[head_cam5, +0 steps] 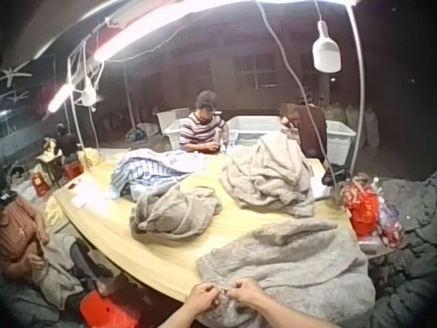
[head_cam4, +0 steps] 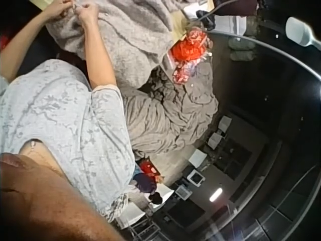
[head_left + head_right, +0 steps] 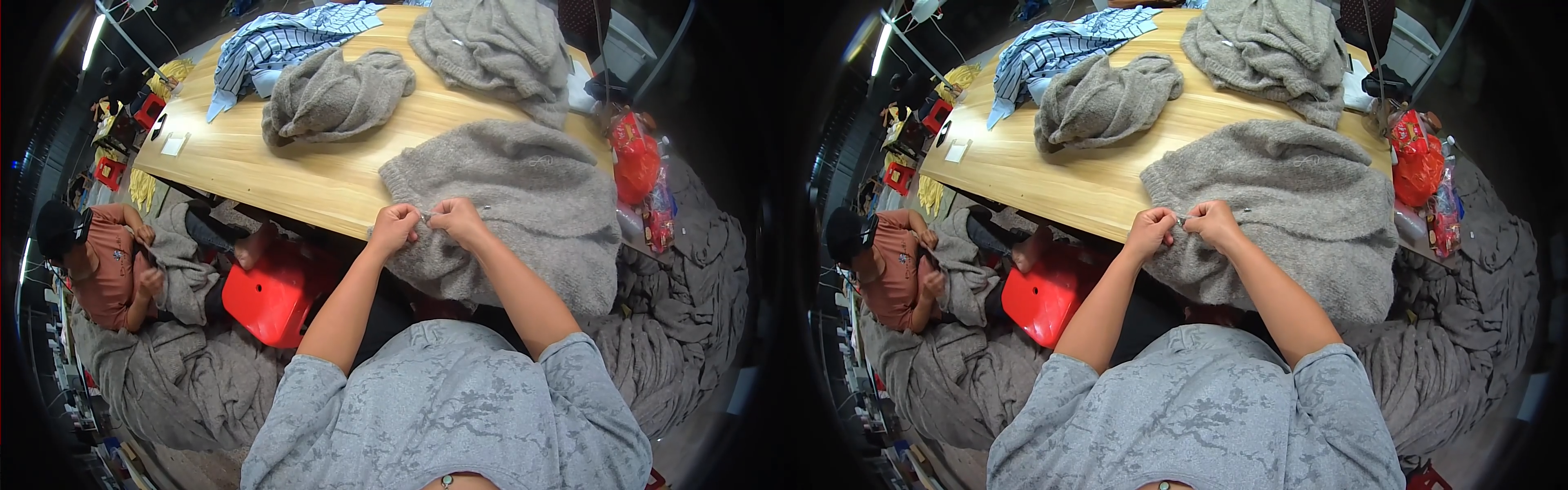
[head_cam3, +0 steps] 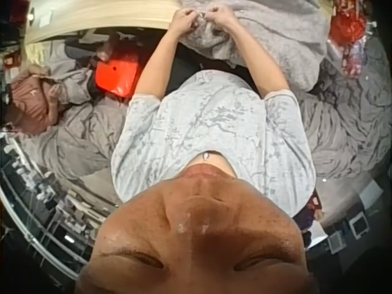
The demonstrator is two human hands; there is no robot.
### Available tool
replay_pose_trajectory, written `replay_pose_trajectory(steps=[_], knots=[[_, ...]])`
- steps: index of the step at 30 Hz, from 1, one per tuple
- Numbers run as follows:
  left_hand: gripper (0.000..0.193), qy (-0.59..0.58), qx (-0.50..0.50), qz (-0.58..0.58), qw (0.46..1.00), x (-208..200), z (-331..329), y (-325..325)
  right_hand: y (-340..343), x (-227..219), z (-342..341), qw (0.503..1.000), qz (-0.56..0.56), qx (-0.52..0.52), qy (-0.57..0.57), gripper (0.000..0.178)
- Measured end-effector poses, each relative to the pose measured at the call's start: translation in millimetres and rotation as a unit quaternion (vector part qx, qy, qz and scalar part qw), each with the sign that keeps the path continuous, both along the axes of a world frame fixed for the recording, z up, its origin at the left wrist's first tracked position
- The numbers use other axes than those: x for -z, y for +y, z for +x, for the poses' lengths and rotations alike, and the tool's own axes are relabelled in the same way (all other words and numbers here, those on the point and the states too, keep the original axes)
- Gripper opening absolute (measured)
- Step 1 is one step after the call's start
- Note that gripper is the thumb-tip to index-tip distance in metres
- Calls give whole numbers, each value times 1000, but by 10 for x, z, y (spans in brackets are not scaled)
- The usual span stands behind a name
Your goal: Inspecting grey fabric garments for loose threads or defects and folding them.
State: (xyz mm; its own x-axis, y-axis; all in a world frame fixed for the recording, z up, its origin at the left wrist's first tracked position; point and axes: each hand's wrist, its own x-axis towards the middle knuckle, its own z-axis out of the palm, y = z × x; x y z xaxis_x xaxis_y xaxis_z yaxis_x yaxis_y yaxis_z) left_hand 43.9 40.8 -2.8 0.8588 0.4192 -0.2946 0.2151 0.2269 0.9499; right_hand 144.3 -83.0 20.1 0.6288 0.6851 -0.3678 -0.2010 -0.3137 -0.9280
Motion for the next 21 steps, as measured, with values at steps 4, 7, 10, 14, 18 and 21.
replay_pose_trajectory(steps=[4, 7, 10, 14, 18, 21], knots=[[11, -16, -1, 1, 1000, 27, 10, 1, 39, 27, -26, 998, -1, 20, -60, 9], [11, -23, -6, -20, 1000, 27, 6, -2, 53, 65, 5, 998, -1, 23, -57, 9], [11, -22, -12, -50, 998, 13, -5, 2, 58, 80, 54, 1000, 17, 12, -18, 10], [11, -31, 32, -46, 998, 34, -23, 34, -49, -47, 133, 997, 55, -53, 19, 12], [8, -35, 48, 7, 998, 100, -59, 122, -432, -312, 259, 978, -85, -171, -89, 24], [6, -62, 75, 20, 995, 79, -66, 154, -707, -411, 250, 973, -70, -178, -127, 23]])
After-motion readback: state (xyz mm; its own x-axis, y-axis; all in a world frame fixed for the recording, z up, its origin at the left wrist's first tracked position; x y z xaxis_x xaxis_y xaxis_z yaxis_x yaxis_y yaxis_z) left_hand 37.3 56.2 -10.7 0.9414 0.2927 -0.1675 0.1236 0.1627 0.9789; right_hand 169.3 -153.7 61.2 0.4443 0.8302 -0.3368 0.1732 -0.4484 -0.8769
